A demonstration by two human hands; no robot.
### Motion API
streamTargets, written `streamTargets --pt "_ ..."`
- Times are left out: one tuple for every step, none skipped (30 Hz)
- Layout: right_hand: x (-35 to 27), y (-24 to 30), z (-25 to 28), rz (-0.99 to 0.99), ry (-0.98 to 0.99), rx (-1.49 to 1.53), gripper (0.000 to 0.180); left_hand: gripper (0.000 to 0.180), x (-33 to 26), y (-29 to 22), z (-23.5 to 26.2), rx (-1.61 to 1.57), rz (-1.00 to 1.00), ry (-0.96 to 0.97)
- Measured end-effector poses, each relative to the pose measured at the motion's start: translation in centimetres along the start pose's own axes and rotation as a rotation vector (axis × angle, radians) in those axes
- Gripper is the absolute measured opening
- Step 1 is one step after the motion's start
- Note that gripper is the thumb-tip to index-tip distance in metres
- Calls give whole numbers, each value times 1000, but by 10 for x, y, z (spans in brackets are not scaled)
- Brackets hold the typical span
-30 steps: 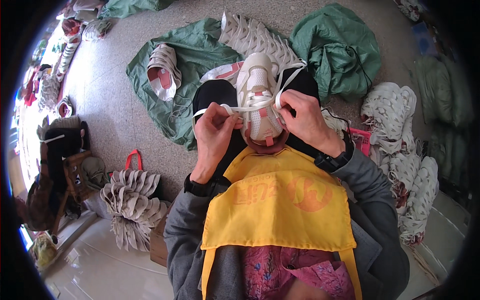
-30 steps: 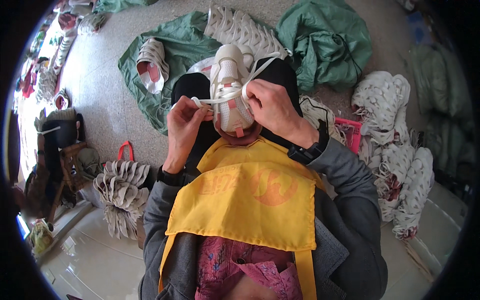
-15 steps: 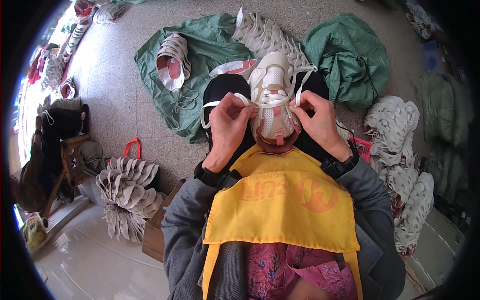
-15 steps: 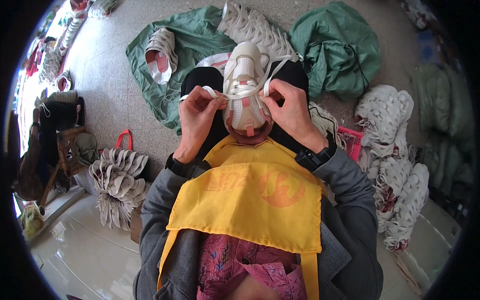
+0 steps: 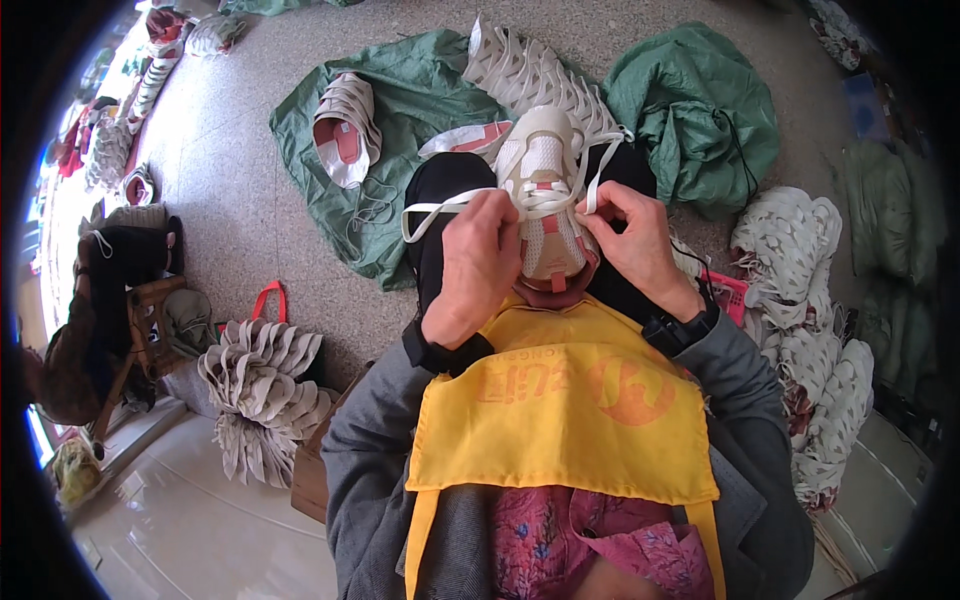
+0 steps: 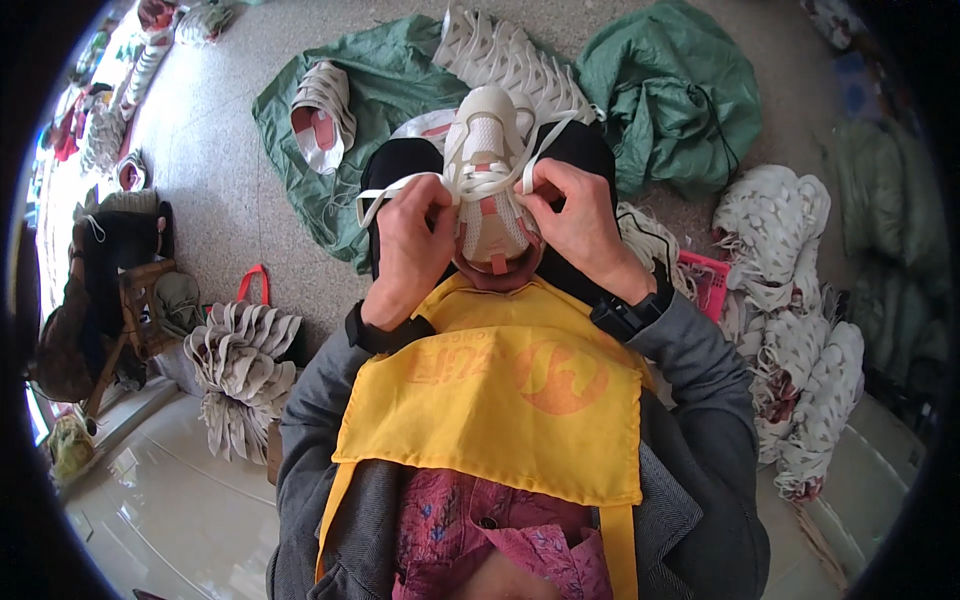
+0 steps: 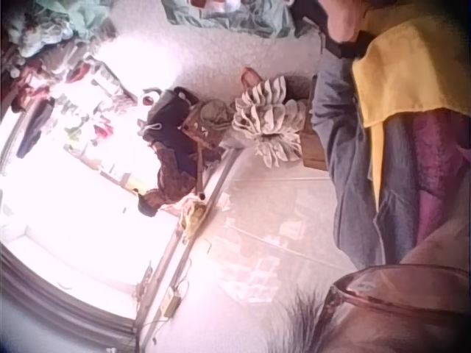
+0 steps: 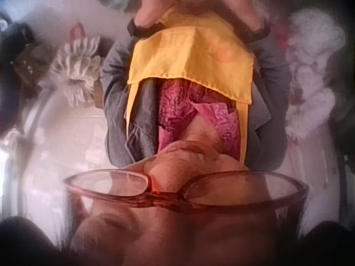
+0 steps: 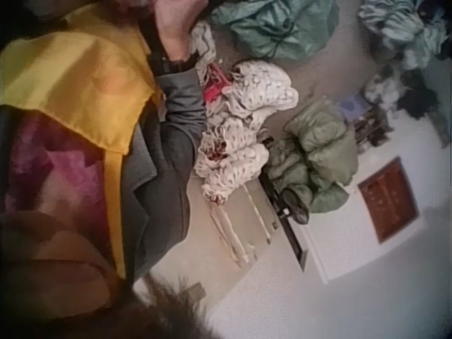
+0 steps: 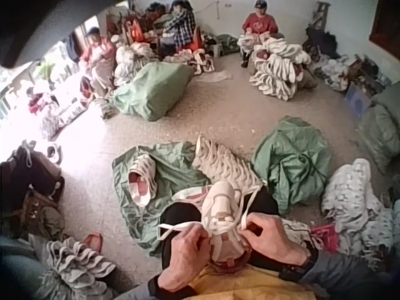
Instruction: The recorder is threading and lacing white athletic shoes during the manufacturing process.
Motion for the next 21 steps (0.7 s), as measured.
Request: streamTargets --pt "0 -2 0 -14 2 35 10 13 -1 -6 -1 14 -29 -8" --pt "1 -4 -1 -28 3 70 11 13 -1 -11 -1 29 -58 -15" --pt "1 -6 -2 -42 4 105 12 14 -3 3 2 -15 4 -5" --pt "0 -8 0 -53 -12 99 14 17 -2 10 5 -111 174 9" --pt "-1 -10 3 -64 -28 93 15 18 -4 23 9 -163 226 -24" --pt "-1 -12 5 -75 -45 87 17 20 -7 35 11 -214 278 -57" --pt "-3 -9 10 -54 -67 16 18 21 -7 31 13 -175 247 -70" --pt "-7 -5 17 -34 -88 -54 20 22 -8 26 15 -137 216 -84" --pt "-10 -1 21 -13 -110 -125 22 23 -9 21 17 -98 184 -98" --pt "-13 10 23 94 -137 -149 22 24 -10 18 17 -83 165 -103" --pt "-15 22 24 202 -163 -174 23 25 -11 14 16 -69 146 -108" --pt "-20 34 24 311 -189 -199 25 26 -11 10 15 -54 127 -114" --pt "-20 41 20 327 -116 -240 28 27 -12 10 13 -93 130 -101" --pt "-21 40 18 308 -101 -248 28 28 -13 10 10 -133 134 -89" --pt "-21 39 15 289 -87 -255 28 29 -14 10 9 -172 137 -77" --pt "-22 37 13 269 -72 -264 28 29 -13 4 7 -131 100 -46" --pt "-22 37 13 264 -81 -287 27 30 -12 -3 6 -90 63 -16" --pt "-23 37 13 260 -89 -309 25 31 -12 -9 4 -49 26 14" --pt "-24 38 12 256 -97 -331 24 31 -13 -11 3 -23 17 33" --pt "-24 37 11 253 -109 -330 22 31 -14 -13 1 2 8 51" --pt "-22 35 10 251 -120 -329 21 31 -15 -15 0 28 -1 69"
Point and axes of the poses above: each hand's wrist, its own x-axis towards the middle knuckle, its own z-axis out of the back of the hand, y = z × x, the point moved 9 cm from there along x, towards the middle knuckle, and after that the axes turned 14 degrees about -x, right-handed, at the moved point
